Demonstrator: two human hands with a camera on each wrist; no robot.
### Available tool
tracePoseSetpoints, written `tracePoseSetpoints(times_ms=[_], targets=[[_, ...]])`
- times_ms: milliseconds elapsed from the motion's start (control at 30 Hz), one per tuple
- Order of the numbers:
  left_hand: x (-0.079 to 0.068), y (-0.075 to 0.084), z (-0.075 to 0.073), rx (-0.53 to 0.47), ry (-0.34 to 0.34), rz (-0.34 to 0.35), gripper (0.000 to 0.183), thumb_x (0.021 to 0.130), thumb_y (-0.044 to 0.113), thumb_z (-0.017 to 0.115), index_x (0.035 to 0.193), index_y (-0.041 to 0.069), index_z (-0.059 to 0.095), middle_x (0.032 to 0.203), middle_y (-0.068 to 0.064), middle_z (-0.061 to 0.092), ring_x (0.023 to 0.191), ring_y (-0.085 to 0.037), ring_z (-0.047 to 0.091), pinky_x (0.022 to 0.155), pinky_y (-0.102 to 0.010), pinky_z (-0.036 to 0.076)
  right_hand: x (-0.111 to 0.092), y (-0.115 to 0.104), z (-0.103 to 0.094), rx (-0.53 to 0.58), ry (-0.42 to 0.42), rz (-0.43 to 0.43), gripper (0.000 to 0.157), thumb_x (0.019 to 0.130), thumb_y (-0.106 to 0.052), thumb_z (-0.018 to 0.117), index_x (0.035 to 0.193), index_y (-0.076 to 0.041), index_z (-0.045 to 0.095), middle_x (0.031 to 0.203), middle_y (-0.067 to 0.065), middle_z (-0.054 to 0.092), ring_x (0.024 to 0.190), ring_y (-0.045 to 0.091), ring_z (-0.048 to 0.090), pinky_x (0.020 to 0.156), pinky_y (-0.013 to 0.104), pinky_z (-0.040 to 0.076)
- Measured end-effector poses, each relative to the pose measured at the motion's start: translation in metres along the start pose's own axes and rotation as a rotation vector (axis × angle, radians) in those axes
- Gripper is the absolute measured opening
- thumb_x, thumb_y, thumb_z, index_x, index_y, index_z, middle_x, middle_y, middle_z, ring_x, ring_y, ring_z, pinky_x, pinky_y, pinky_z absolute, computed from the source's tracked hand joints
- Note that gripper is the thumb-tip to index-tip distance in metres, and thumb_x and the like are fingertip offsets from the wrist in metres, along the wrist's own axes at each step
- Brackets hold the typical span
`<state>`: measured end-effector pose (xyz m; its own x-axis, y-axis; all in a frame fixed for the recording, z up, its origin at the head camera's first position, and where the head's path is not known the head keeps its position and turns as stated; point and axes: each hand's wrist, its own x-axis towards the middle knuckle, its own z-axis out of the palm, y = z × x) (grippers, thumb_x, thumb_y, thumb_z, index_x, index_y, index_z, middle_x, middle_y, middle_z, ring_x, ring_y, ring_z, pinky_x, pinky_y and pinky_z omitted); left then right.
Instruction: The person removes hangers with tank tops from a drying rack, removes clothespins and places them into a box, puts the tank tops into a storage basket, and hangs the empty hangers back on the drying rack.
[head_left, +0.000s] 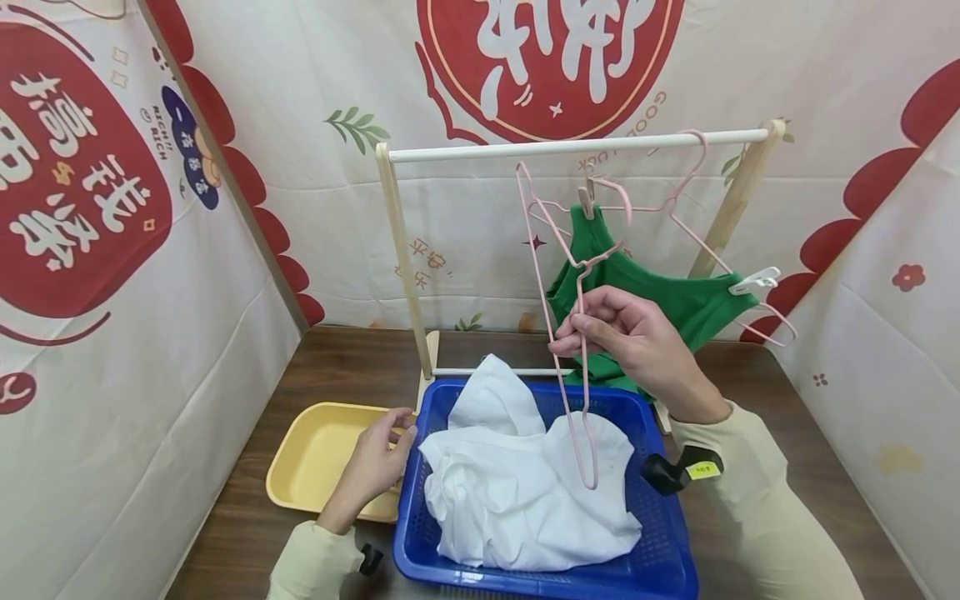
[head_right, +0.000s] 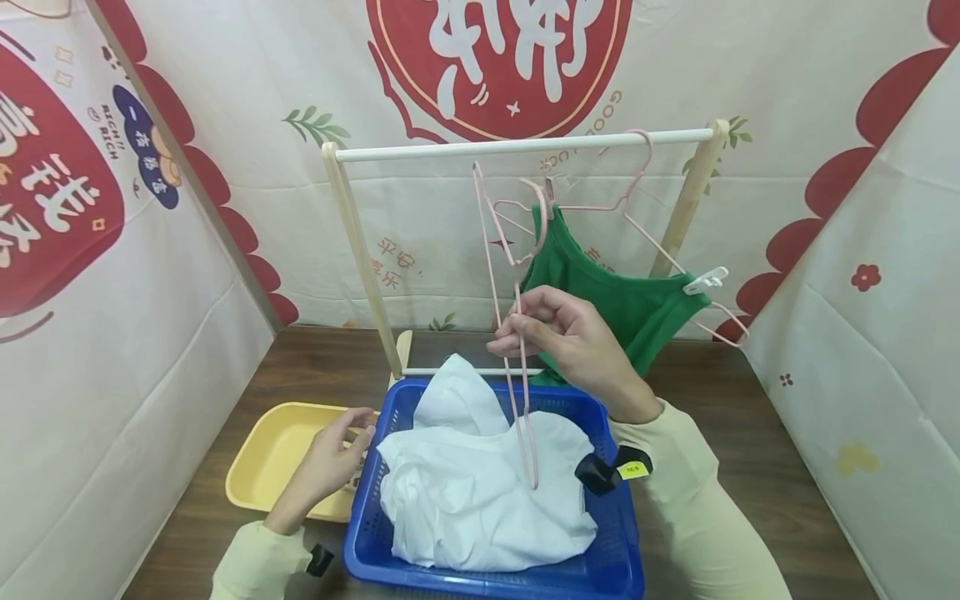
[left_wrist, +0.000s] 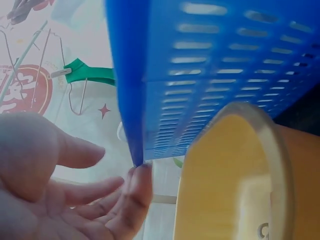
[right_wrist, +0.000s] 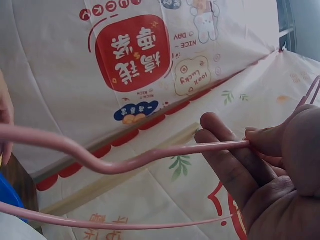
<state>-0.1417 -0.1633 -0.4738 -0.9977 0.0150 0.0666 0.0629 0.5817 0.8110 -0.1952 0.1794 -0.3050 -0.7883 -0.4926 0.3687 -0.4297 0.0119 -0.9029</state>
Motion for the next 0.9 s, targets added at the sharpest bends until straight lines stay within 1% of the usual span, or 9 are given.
tracePoseSetpoints(times_ms=[33, 100, 167, 267, 400, 500, 633, 733, 900], targets=[[0.000, 0.000, 0.000, -0.001, -0.010, -0.009, 0.031, 0.099, 0.011, 0.058, 0.128, -0.001, 0.059, 0.114, -0.018, 0.067, 0.085, -0.024, 0.068, 0.059, -0.030, 0.055, 0.002, 0.000, 0.001, 0.006, -0.004, -0.002, 0.013, 0.102, -0.004, 0.052, 0.111, 0.004, 0.055, 0.099, 0.013, 0.072, 0.090, 0.024, 0.074, 0.082, 0.034, 0.056], [0.000, 0.000, 0.002, 0.017, -0.029, -0.019, 0.033, 0.100, 0.011, 0.055, 0.131, -0.002, 0.056, 0.113, -0.019, 0.067, 0.082, -0.023, 0.067, 0.057, -0.030, 0.054, 0.005, 0.000, 0.004, 0.015, -0.012, -0.009, 0.013, 0.102, -0.004, 0.051, 0.110, 0.006, 0.055, 0.097, 0.013, 0.072, 0.089, 0.025, 0.074, 0.082, 0.034, 0.057], [0.000, -0.001, 0.003, 0.041, -0.041, -0.017, 0.034, 0.102, 0.012, 0.052, 0.131, -0.004, 0.056, 0.111, -0.019, 0.068, 0.082, -0.022, 0.067, 0.063, -0.033, 0.054, 0.008, 0.000, 0.006, 0.023, -0.017, -0.017, 0.013, 0.102, -0.003, 0.051, 0.109, 0.007, 0.054, 0.096, 0.012, 0.072, 0.088, 0.025, 0.074, 0.081, 0.035, 0.057], [0.001, -0.001, 0.006, 0.071, -0.058, -0.014, 0.034, 0.103, 0.013, 0.049, 0.131, -0.005, 0.056, 0.101, -0.015, 0.070, 0.083, -0.022, 0.066, 0.071, -0.037, 0.053, 0.012, 0.000, 0.010, 0.040, -0.019, -0.026, 0.013, 0.102, -0.002, 0.050, 0.109, 0.009, 0.054, 0.095, 0.012, 0.072, 0.088, 0.026, 0.074, 0.080, 0.036, 0.057], [0.001, -0.001, 0.009, 0.053, -0.092, -0.037, 0.036, 0.105, 0.015, 0.044, 0.134, -0.005, 0.054, 0.095, -0.013, 0.069, 0.084, -0.024, 0.065, 0.074, -0.042, 0.054, 0.017, 0.000, 0.014, 0.062, -0.028, -0.013, 0.014, 0.102, -0.004, 0.051, 0.109, 0.008, 0.053, 0.095, 0.012, 0.072, 0.088, 0.026, 0.074, 0.081, 0.037, 0.057], [0.001, -0.003, 0.011, 0.039, -0.106, -0.046, 0.037, 0.106, 0.016, 0.042, 0.134, -0.004, 0.053, 0.102, -0.015, 0.069, 0.093, -0.027, 0.066, 0.081, -0.046, 0.054, 0.019, 0.000, 0.017, 0.075, -0.034, 0.005, 0.015, 0.102, -0.005, 0.052, 0.109, 0.008, 0.053, 0.095, 0.012, 0.073, 0.088, 0.026, 0.074, 0.082, 0.037, 0.057], [0.002, -0.006, 0.013, 0.032, -0.110, -0.043, 0.037, 0.107, 0.017, 0.040, 0.133, -0.005, 0.053, 0.113, -0.021, 0.067, 0.102, -0.033, 0.065, 0.087, -0.051, 0.052, 0.022, 0.001, 0.019, 0.081, -0.037, 0.018, 0.015, 0.102, -0.006, 0.052, 0.111, 0.007, 0.053, 0.096, 0.011, 0.073, 0.088, 0.025, 0.074, 0.084, 0.036, 0.056], [0.004, -0.007, 0.014, 0.027, -0.116, -0.052, 0.036, 0.107, 0.019, 0.040, 0.132, -0.004, 0.053, 0.115, -0.021, 0.067, 0.102, -0.033, 0.065, 0.085, -0.050, 0.053, 0.023, 0.000, 0.020, 0.080, -0.040, 0.028, 0.016, 0.102, -0.007, 0.052, 0.111, 0.005, 0.054, 0.097, 0.010, 0.074, 0.088, 0.025, 0.074, 0.084, 0.036, 0.057], [0.005, -0.008, 0.015, 0.019, -0.128, -0.049, 0.033, 0.107, 0.019, 0.041, 0.128, -0.002, 0.056, 0.106, -0.016, 0.068, 0.092, -0.026, 0.065, 0.075, -0.042, 0.054, 0.026, -0.001, 0.022, 0.074, -0.040, 0.040, 0.018, 0.102, -0.009, 0.053, 0.112, 0.006, 0.053, 0.099, 0.020, 0.072, 0.088, 0.025, 0.074, 0.083, 0.037, 0.057]])
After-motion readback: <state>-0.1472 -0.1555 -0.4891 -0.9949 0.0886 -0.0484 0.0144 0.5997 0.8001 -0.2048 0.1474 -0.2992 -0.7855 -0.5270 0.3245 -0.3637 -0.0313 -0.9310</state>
